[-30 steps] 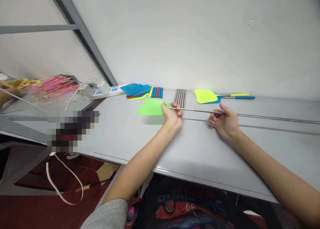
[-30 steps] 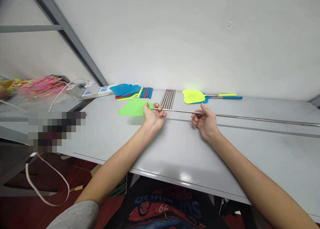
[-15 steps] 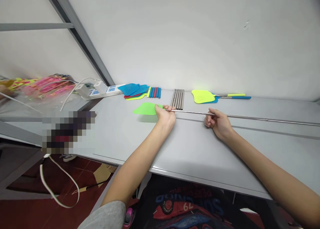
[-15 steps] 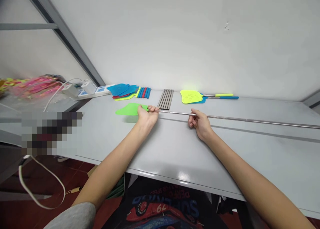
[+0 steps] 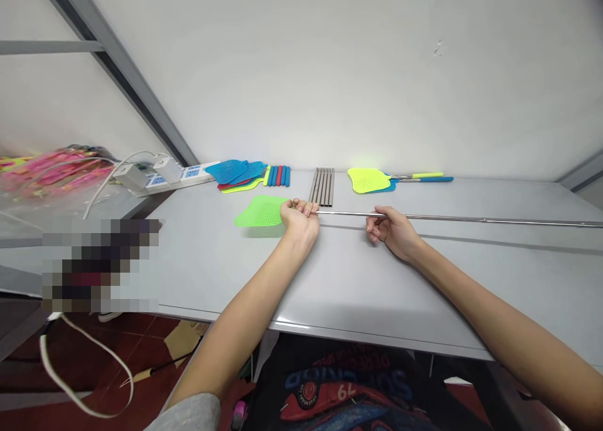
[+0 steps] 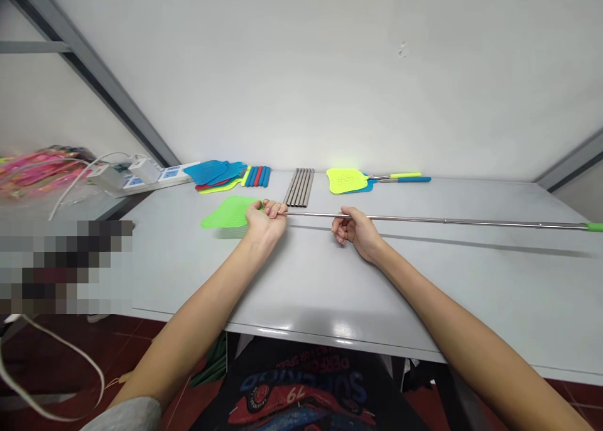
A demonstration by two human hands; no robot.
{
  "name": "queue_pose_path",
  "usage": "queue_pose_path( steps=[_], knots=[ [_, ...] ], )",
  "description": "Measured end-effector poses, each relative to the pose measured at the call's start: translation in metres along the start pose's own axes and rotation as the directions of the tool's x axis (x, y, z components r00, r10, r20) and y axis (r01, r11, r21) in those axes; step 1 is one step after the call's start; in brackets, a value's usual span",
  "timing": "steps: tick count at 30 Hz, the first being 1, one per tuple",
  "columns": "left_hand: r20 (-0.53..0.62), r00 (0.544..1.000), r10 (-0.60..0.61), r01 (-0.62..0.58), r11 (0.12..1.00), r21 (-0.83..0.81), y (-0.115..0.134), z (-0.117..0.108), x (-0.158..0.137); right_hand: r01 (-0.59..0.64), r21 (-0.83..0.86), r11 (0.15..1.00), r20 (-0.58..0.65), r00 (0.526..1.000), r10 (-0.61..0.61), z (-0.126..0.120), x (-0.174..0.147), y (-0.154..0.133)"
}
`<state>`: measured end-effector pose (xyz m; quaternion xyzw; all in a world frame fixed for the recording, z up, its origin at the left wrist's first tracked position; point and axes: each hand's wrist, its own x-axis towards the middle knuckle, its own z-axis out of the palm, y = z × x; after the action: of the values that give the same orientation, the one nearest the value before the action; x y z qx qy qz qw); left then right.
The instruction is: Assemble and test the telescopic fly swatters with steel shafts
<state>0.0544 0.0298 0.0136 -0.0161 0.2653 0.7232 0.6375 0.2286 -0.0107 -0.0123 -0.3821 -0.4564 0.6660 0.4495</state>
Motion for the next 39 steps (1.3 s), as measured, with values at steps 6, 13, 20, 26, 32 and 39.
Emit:
queue_pose_path(
  steps=[6, 13, 20, 26, 32, 39],
  knots=[
    [0.000, 0.999, 0.052, -0.052, 0.999, 0.004, -0.0007, -0.0016, 0.0016, -0.084, -0.008, 0.996, 0.072, 0.994, 0.084, 0.0009, -0.0010, -0.0010],
    [-0.044, 0.996, 0.077, -0.076, 0.997, 0.018, -0.0025, -0.0052, 0.0072, -0.219, 0.027, 0.975, 0.131, 0.968, 0.213, -0.0022, -0.0003, -0.0068],
    [-0.039, 0.994, 0.106, -0.105, 0.994, 0.025, -0.0031, -0.0047, 0.0053, -0.259, 0.093, 0.961, 0.194, 0.952, 0.238, -0.0028, -0.0003, -0.0064],
    [-0.015, 0.993, 0.117, -0.117, 0.993, 0.020, -0.0029, -0.0047, 0.0028, -0.228, 0.107, 0.968, 0.228, 0.953, 0.199, -0.0015, -0.0014, -0.0050],
    [-0.001, 0.992, 0.128, -0.128, 0.992, 0.013, -0.0029, -0.0048, 0.0005, -0.214, 0.091, 0.973, 0.245, 0.951, 0.186, -0.0019, -0.0013, -0.0035],
    [-0.022, 0.990, 0.137, -0.136, 0.991, 0.010, -0.0050, -0.0044, -0.0011, -0.195, 0.091, 0.977, 0.257, 0.952, 0.166, 0.0000, -0.0021, -0.0032]
  ],
)
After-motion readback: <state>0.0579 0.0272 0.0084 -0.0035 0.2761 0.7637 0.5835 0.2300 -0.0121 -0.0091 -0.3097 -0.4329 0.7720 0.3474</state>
